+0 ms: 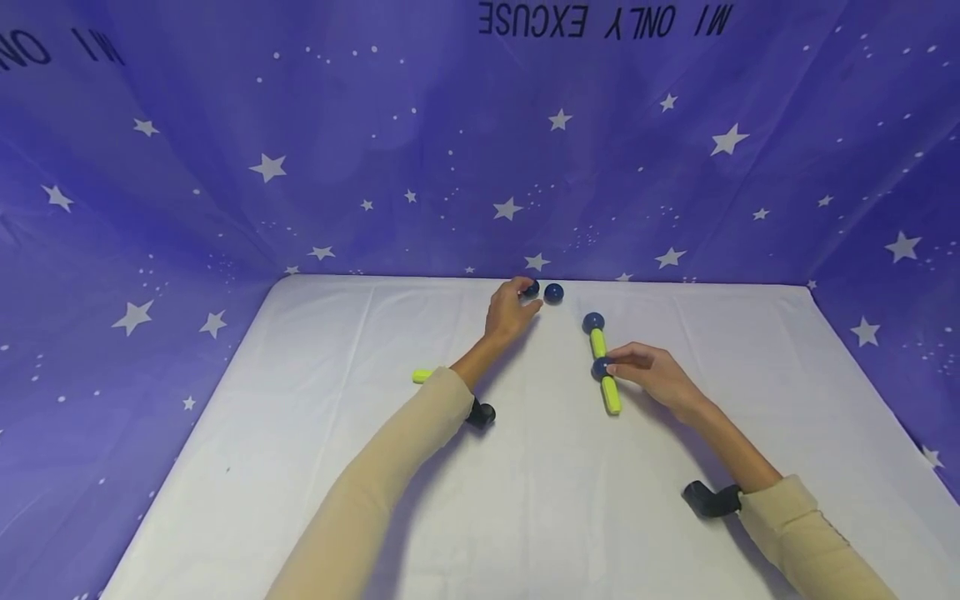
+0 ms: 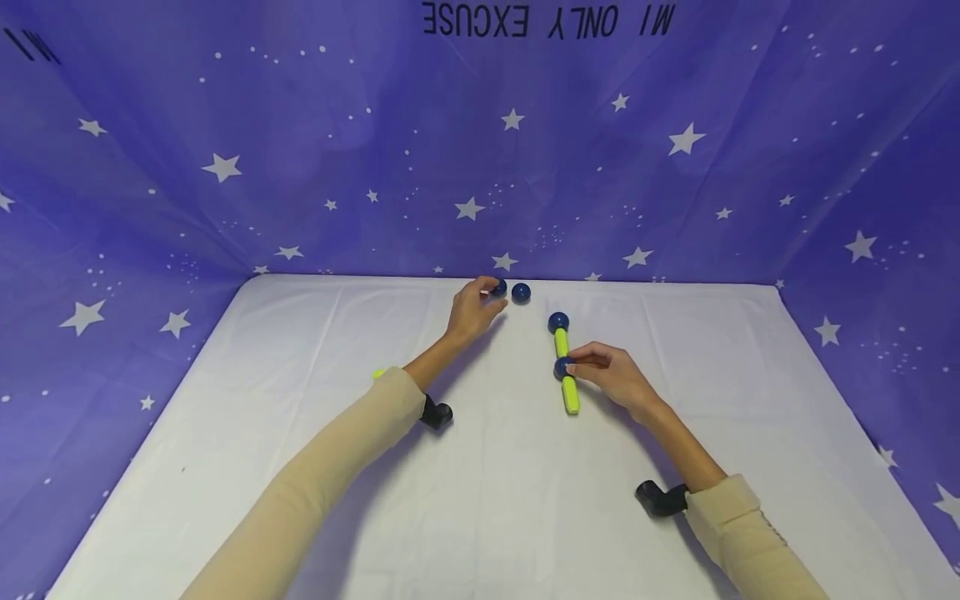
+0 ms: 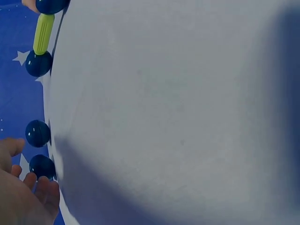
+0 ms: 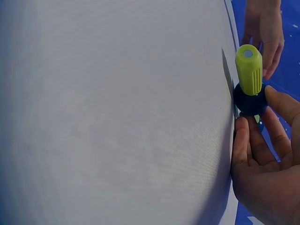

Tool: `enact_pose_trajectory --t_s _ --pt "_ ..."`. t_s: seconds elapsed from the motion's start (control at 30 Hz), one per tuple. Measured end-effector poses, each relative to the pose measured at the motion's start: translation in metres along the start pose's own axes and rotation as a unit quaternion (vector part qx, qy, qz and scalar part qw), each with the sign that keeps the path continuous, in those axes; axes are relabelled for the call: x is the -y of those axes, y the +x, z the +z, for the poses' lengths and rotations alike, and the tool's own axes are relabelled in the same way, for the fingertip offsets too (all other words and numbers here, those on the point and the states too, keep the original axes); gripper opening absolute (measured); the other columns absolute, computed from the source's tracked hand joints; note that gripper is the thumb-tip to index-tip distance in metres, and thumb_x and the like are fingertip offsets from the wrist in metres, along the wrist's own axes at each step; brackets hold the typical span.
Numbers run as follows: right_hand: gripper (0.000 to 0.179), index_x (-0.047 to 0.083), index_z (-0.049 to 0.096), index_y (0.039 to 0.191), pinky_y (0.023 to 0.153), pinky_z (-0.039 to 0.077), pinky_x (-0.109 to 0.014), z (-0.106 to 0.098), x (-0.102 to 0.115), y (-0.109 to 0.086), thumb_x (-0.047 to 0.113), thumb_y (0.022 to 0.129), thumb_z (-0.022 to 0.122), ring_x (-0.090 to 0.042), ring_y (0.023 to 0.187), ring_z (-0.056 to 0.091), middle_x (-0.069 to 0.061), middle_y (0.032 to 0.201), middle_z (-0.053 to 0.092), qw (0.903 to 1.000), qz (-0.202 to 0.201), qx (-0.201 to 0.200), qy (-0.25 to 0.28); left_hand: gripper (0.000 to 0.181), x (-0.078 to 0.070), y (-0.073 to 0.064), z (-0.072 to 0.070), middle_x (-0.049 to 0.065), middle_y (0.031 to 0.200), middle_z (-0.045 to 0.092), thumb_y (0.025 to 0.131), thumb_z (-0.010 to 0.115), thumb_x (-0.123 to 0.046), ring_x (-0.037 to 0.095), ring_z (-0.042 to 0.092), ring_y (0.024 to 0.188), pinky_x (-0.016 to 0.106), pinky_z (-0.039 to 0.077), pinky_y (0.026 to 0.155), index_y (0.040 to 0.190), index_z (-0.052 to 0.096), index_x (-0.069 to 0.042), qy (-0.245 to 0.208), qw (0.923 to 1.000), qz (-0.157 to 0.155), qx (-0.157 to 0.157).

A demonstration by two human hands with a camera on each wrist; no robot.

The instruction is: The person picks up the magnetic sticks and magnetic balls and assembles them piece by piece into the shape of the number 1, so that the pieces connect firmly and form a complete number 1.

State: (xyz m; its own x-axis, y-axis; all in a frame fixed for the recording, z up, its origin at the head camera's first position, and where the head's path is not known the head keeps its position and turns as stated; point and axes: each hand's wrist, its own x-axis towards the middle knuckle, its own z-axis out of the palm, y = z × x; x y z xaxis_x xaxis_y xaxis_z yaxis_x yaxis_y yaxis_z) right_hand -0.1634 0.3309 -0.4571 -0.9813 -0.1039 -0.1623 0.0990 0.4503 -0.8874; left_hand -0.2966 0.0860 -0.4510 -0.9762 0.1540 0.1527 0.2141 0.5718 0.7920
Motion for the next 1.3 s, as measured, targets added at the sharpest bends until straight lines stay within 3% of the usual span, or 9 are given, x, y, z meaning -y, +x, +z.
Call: enact_pose_trajectory --t_s 0.37,0.77,1.1,1.3 --pt "0.043 0.002 0.064 0.126 0.108 0.03 -0.061 -0.001 0.0 0.0 0.029 0.093 0.072 -0.039 0.13 0.048 -0.019 0.131 0.062 0.9999 0.009 -0.002 -0.006 0.04 0.003 0.008 0.001 0.01 0.123 0.063 0.09 0.075 -0.019 0.023 0.06 0.107 0.038 0.049 0.088 0.128 0.064 -0.011 0.015 0.9995 -0.024 -0.015" --pt "0.043 0.002 0.064 0.126 0.107 0.032 -0.061 0.0 0.0 0.001 0.03 0.093 0.073 -0.039 0.13 0.048 -0.018 0.132 0.061 1.0 0.008 -0.002 -0.006 0.048 0.001 0.018 0.006 0.006 0.128 0.062 0.093 0.072 -0.024 0.024 0.056 0.119 0.043 0.048 0.095 0.139 0.059 -0.018 0.083 0.9962 -0.023 0.014" --pt "0.043 0.003 0.064 0.127 0.106 0.033 -0.061 0.0 -0.002 0.002 0.029 0.094 0.071 -0.039 0.13 0.048 -0.018 0.133 0.061 0.9998 0.009 -0.004 -0.016 0.04 0.001 0.021 0.009 0.005 0.117 0.066 0.095 0.07 -0.022 0.023 0.061 0.111 0.041 0.051 0.088 0.134 0.063 -0.019 0.121 0.9922 -0.023 0.017" --pt "0.043 0.003 0.064 0.127 0.105 0.034 -0.06 0.0 -0.001 0.002 0.029 0.094 0.071 -0.038 0.129 0.049 -0.018 0.132 0.061 0.9998 0.009 -0.003 -0.016 0.037 0.001 0.022 0.01 0.004 0.114 0.068 0.094 0.071 -0.023 0.023 0.063 0.106 0.041 0.051 0.086 0.13 0.064 -0.018 0.115 0.9927 -0.033 0.014"
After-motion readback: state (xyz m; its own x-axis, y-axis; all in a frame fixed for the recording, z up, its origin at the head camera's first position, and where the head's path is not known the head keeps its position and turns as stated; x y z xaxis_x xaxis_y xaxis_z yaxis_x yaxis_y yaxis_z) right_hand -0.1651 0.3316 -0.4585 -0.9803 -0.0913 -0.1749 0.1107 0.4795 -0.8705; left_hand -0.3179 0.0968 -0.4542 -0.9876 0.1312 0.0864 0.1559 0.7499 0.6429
